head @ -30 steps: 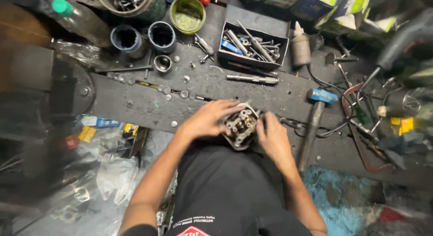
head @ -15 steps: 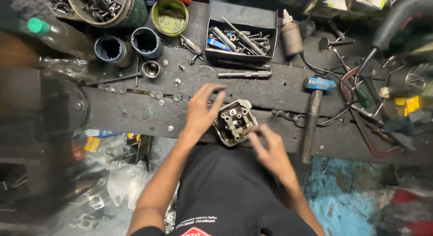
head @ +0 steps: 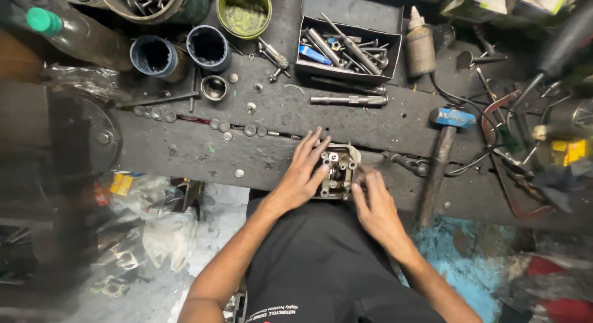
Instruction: The person cleans a metal engine head with a rag, then uses a screwdriver to adjust internal components. They tap the assembly with a hammer and continue manipulating parts by hand, turning the head over to inspect different sides.
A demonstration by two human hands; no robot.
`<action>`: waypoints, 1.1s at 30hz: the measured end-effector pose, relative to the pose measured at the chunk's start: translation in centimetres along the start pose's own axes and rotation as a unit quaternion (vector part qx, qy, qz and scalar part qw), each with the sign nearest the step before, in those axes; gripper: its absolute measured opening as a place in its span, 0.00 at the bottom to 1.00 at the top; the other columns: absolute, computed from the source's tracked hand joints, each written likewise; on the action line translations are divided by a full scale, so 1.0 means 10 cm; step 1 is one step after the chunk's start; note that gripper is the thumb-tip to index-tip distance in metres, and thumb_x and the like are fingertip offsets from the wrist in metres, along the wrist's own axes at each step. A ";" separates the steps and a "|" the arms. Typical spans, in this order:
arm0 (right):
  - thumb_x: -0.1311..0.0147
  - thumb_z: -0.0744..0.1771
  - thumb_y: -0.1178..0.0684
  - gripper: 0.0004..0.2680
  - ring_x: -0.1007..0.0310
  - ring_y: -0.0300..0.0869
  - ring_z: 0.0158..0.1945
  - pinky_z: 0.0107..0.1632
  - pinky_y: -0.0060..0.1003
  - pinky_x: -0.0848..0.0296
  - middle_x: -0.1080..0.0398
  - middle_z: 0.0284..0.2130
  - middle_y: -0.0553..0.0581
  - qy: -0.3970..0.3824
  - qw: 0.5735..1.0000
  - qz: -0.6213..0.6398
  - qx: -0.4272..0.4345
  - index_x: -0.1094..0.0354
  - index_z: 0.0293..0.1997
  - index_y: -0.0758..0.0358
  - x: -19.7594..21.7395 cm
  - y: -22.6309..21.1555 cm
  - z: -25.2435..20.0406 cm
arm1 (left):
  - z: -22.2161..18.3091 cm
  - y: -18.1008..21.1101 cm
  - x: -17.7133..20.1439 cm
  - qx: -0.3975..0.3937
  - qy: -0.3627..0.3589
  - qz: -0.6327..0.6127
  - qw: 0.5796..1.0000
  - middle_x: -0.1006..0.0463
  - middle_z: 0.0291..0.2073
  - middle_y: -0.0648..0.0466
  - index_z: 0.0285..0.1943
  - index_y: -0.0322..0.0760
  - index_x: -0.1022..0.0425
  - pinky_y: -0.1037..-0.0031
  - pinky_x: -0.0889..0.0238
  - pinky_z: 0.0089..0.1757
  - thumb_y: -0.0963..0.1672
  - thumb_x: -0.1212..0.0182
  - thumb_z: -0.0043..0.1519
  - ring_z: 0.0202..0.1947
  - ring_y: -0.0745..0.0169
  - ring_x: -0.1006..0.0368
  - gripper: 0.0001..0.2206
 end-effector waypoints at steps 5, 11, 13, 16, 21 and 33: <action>0.43 0.68 0.52 0.07 0.24 0.44 0.41 0.43 0.34 0.28 0.25 0.41 0.58 0.033 0.996 0.041 -0.067 0.29 0.44 0.67 0.18 0.15 0.12 | -0.03 -0.13 0.23 -0.010 0.119 0.017 0.993 0.33 0.68 0.45 0.68 0.38 0.33 0.58 0.45 0.68 0.43 0.44 0.70 0.70 0.44 0.37 0.18; 0.39 0.66 0.52 0.07 0.28 0.44 0.29 0.34 0.37 0.30 0.26 0.32 0.56 -0.039 0.993 -0.001 -0.114 0.24 0.43 0.63 0.21 0.14 0.55 | -0.29 -0.36 0.53 -0.008 0.232 0.186 0.955 0.22 0.51 0.52 0.51 0.39 0.23 0.61 0.37 0.57 0.40 0.34 0.59 0.56 0.49 0.29 0.12; 0.39 0.65 0.52 0.07 0.27 0.47 0.28 0.33 0.39 0.30 0.24 0.33 0.57 -0.073 0.990 -0.017 -0.119 0.22 0.42 0.61 0.13 0.08 0.70 | -0.34 -0.44 0.57 -0.018 0.240 0.235 0.942 0.22 0.49 0.54 0.48 0.41 0.21 0.61 0.38 0.55 0.39 0.32 0.57 0.54 0.49 0.29 0.11; 0.38 0.64 0.50 0.08 0.23 0.50 0.30 0.37 0.41 0.27 0.22 0.34 0.58 -0.112 0.988 -0.052 -0.094 0.21 0.41 0.60 0.04 0.01 0.89 | -0.37 -0.53 0.56 -0.049 0.245 0.258 0.933 0.23 0.46 0.57 0.46 0.44 0.22 0.62 0.37 0.52 0.39 0.31 0.55 0.51 0.52 0.29 0.11; 0.38 0.62 0.47 0.09 0.21 0.53 0.34 0.41 0.45 0.25 0.21 0.34 0.60 -0.170 0.967 -0.139 -0.128 0.19 0.40 0.57 -0.01 -0.01 1.05 | -0.37 -0.59 0.55 -0.087 0.231 0.247 0.937 0.24 0.44 0.58 0.45 0.44 0.23 0.62 0.38 0.50 0.40 0.30 0.54 0.49 0.53 0.28 0.12; 0.38 0.64 0.46 0.09 0.22 0.57 0.38 0.42 0.48 0.26 0.21 0.34 0.61 -0.170 0.964 -0.159 -0.124 0.19 0.39 0.59 0.13 -0.09 1.11 | -0.31 -0.55 0.59 -0.064 0.243 0.229 0.941 0.23 0.42 0.57 0.44 0.42 0.23 0.63 0.36 0.49 0.40 0.31 0.55 0.46 0.54 0.28 0.11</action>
Point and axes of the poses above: each hand's wrist, its own z-axis towards the middle knuckle, its own x-axis out of the back of the hand, y = z × x, the point moved 2 cm from there along z, towards the middle knuckle
